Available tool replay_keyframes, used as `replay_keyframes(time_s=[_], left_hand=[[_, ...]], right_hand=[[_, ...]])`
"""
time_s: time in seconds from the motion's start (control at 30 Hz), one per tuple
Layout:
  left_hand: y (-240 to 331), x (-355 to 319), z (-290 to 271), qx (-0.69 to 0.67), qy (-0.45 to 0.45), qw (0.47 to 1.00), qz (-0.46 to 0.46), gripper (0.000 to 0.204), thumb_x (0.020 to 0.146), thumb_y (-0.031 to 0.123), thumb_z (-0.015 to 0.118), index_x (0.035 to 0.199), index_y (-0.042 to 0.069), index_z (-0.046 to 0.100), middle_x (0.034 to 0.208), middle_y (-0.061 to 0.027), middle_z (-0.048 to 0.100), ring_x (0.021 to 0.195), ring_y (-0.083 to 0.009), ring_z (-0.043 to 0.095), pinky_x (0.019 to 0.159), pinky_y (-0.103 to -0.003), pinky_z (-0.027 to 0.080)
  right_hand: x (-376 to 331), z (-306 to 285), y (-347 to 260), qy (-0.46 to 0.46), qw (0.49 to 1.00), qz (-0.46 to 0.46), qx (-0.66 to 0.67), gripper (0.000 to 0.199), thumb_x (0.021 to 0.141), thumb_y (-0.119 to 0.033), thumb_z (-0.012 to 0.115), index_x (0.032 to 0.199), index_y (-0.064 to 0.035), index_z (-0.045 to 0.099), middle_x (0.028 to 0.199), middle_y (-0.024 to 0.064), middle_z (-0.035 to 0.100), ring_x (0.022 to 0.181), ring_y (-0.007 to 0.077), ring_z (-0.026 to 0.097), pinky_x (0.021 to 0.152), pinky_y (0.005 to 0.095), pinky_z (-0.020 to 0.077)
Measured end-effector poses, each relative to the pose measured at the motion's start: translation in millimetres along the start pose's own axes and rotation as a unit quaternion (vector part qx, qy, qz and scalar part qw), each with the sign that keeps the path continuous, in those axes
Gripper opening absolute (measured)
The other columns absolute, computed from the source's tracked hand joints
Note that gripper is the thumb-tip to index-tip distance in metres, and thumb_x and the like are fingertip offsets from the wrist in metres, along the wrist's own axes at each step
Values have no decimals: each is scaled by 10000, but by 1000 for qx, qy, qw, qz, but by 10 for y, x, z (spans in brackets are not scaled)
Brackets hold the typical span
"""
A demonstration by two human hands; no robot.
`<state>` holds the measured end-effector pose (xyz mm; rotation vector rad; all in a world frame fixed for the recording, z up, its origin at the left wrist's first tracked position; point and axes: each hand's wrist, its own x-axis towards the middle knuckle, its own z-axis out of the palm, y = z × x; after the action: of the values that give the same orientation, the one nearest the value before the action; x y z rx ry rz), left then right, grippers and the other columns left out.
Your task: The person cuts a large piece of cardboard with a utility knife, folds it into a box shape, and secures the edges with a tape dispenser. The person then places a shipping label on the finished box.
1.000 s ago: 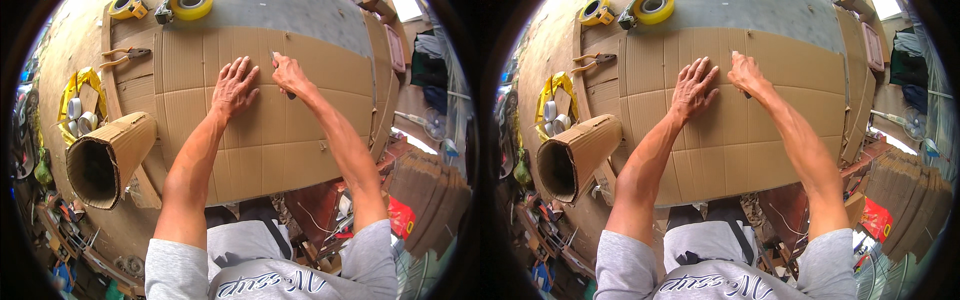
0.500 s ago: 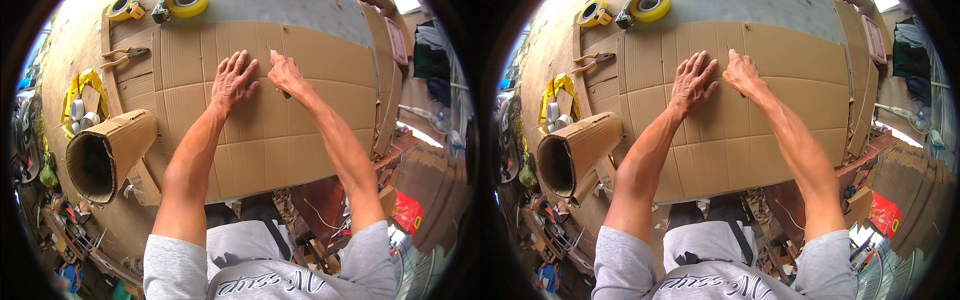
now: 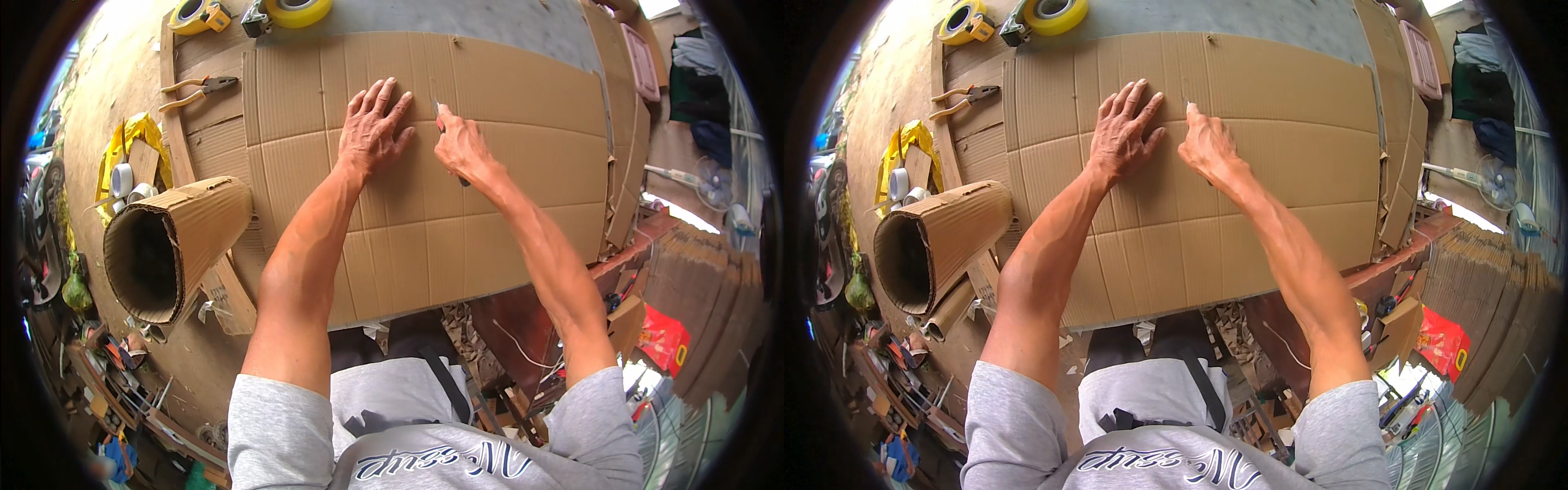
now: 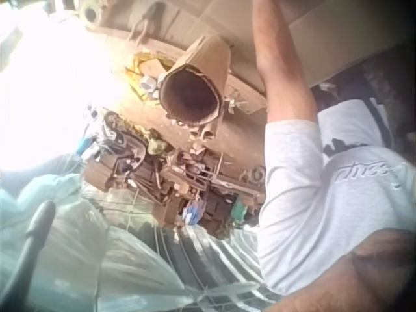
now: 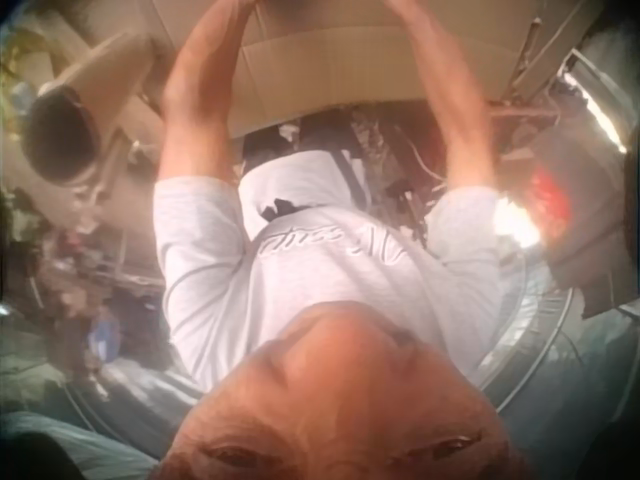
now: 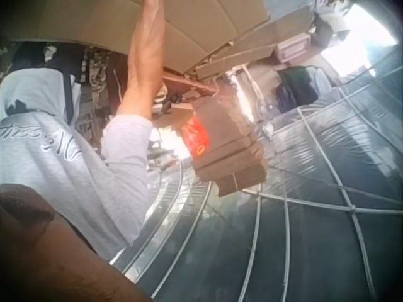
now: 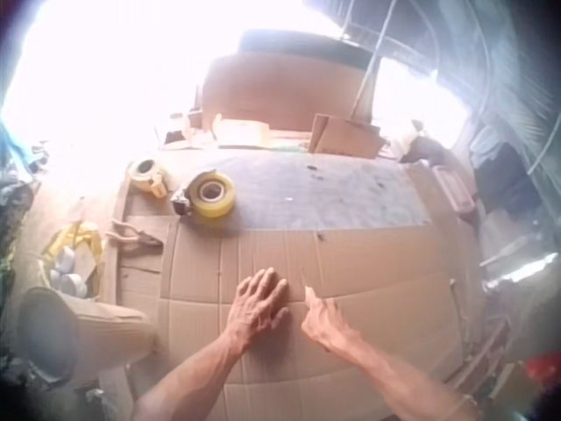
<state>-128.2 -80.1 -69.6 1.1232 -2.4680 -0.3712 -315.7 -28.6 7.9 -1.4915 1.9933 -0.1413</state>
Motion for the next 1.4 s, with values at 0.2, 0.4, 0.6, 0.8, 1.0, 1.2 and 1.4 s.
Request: replay_keyframes(time_s=[0.2,0.4,0.6,0.8,1.0,1.2,1.4], left_hand=[[4,9,-15,2,0,1000,3,624,948,394,676,1510,172,519,1626,-158,380,1511,-338,333,1233,-507,249],[7,-1,8,22,-4,1000,-2,612,954,441,648,1501,194,528,1638,-136,371,1521,-313,318,1249,-490,225],[16,-9,30,27,5,1000,3,607,951,436,651,1497,199,533,1626,-146,384,1516,-317,326,1246,-493,231],[15,-9,26,22,6,1000,9,610,959,417,653,1507,179,531,1631,-154,381,1519,-331,323,1245,-493,234],[16,-7,28,30,5,999,9,611,961,411,656,1510,172,535,1634,-152,382,1519,-335,325,1241,-493,235],[12,-14,38,36,6,999,16,608,968,416,650,1513,172,533,1633,-151,384,1516,-339,331,1242,-496,234],[-12,-21,88,44,18,998,30,607,966,431,640,1503,170,534,1615,-157,394,1510,-338,327,1242,-496,226]], right_hand=[[-196,134,117,13,999,-24,-42,549,830,-37,554,1370,63,540,931,370,685,915,551,682,822,604,565],[-441,205,147,4,999,-14,-44,621,829,-23,546,1443,56,499,905,364,687,896,549,685,826,599,566],[-654,400,302,42,998,-43,-16,665,819,-9,550,1477,54,468,869,366,684,858,537,697,787,593,568],[-862,425,282,27,999,-27,-38,683,803,2,575,1473,71,465,843,350,688,813,523,704,768,588,574],[-944,458,305,24,998,-28,-47,698,799,-1,588,1481,76,459,831,341,690,806,506,712,757,578,580],[-1233,626,382,103,991,-77,-28,519,888,24,550,1405,59,516,654,317,599,596,522,612,575,594,492],[-1633,762,434,92,993,-63,-29,551,891,16,557,1435,57,480,684,327,609,644,524,635,611,595,505]])
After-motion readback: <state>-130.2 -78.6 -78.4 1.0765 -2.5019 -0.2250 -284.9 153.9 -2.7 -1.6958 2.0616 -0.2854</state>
